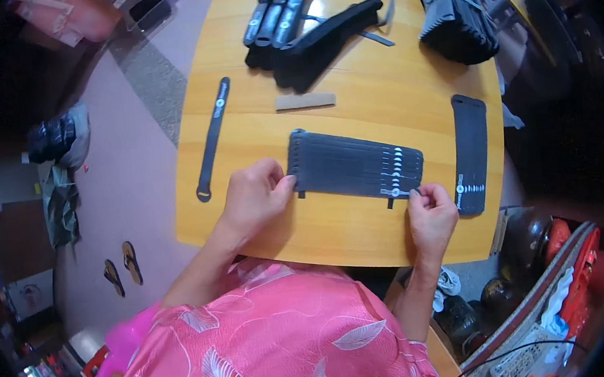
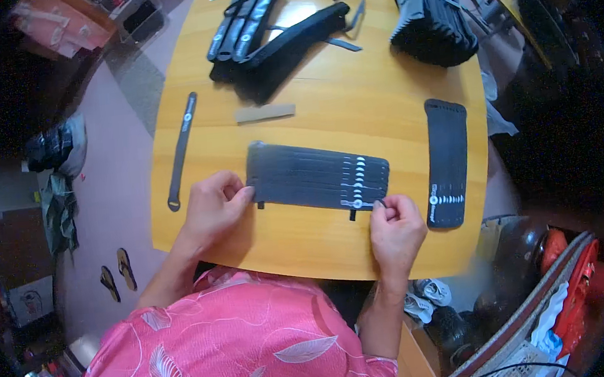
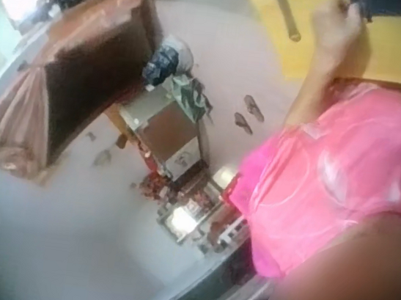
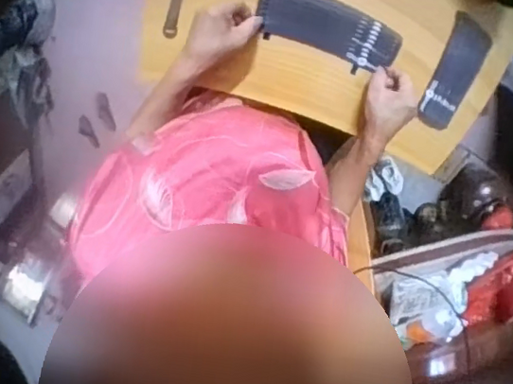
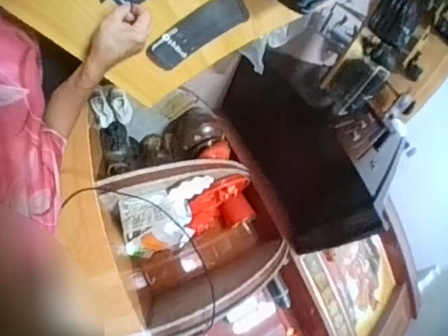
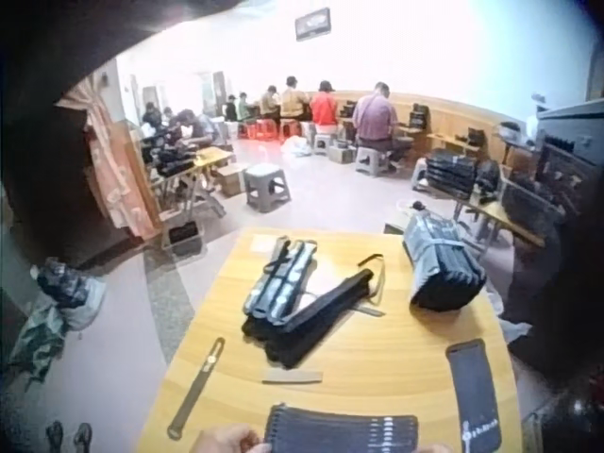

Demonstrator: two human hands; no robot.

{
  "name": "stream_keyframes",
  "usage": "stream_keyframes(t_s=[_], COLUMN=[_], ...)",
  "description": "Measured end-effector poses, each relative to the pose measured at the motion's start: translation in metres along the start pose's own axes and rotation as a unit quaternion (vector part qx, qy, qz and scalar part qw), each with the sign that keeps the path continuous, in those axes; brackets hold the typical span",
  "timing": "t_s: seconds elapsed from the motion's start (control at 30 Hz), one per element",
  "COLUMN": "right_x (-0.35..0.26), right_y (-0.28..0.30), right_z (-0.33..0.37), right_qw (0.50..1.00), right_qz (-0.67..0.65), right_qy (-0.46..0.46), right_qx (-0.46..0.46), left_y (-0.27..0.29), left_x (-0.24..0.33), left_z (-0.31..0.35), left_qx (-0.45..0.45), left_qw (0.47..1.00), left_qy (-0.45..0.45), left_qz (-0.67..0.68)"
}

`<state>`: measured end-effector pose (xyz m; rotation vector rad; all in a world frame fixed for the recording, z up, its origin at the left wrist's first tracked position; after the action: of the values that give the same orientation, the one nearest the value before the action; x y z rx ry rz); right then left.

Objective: Assembling and inspecting black straps and plastic components for soft goods at a workshop table.

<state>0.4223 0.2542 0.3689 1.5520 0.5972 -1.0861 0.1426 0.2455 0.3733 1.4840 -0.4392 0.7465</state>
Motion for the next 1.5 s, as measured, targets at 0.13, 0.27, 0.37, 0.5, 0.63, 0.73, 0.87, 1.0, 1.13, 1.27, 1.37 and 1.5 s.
stream_keyframes(t_s=[0.13, 0.27, 0.37, 0.5, 0.63, 0.73, 0.87, 1.0, 1.13, 1.27, 1.37, 1.5], right_x=[-0.01, -0.007, -0.01, -0.025, -0.055, -0.03, 0.013, 0.007, 0.01, 0.008, 0.001, -0.017], right_y=[0.0, 0.001, 0.01, 0.001, -0.045, -0.037, 0.011, 0.008, 0.007, 0.015, 0.017, 0.013], right_z=[-0.002, -0.003, 0.005, 0.03, 0.07, 0.07, 0.048, 0.048, 0.051, 0.056, 0.066, 0.082], right_qw=[0.998, 0.997, 0.999, 0.952, 0.891, 0.892, 0.921, 0.92, 0.93, 0.949, 0.962, 0.961], right_qz=[0.061, 0.069, 0.016, 0.102, 0.171, 0.231, 0.277, 0.267, 0.235, 0.192, 0.108, 0.087], right_qy=[-0.008, -0.018, -0.02, 0.286, 0.382, 0.347, 0.257, 0.262, 0.256, 0.241, 0.248, 0.26], right_qx=[-0.006, -0.01, -0.019, 0.022, -0.176, -0.177, -0.1, -0.12, -0.12, -0.071, -0.03, -0.03], left_y=[0.016, 0.019, 0.019, 0.013, -0.01, -0.009, -0.006, 0.004, 0.004, 0.016, 0.037, 0.051], left_x=[0.0, -0.01, -0.009, 0.022, 0.012, -0.001, -0.008, -0.012, -0.019, -0.013, -0.026, -0.056], left_z=[-0.004, 0.0, 0.011, 0.04, 0.049, 0.044, 0.043, 0.036, 0.035, 0.027, -0.005, -0.066], left_qx=[-0.075, -0.064, 0.012, 0.073, 0.004, -0.038, -0.057, -0.1, -0.094, -0.048, 0.128, 0.252], left_qw=[0.993, 0.997, 0.996, 0.943, 0.92, 0.9, 0.906, 0.946, 0.965, 0.975, 0.97, 0.936], left_qy=[0.051, 0.02, -0.089, -0.307, -0.337, -0.334, -0.33, -0.266, -0.223, -0.206, -0.2, -0.052], left_qz=[-0.073, -0.043, -0.027, -0.102, -0.2, -0.279, -0.257, -0.157, -0.104, 0.066, 0.046, -0.241])
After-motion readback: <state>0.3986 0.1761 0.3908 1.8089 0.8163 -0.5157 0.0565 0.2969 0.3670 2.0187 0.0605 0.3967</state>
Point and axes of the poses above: each hand's wrist, its own z-axis away from the middle knuckle, its own y-axis out of the back of the hand, x = y × z, the point moved 1 cm from there along -z, towards the middle knuckle, and after that the axes turned 9 degrees about -z, right-handed, at the moved point
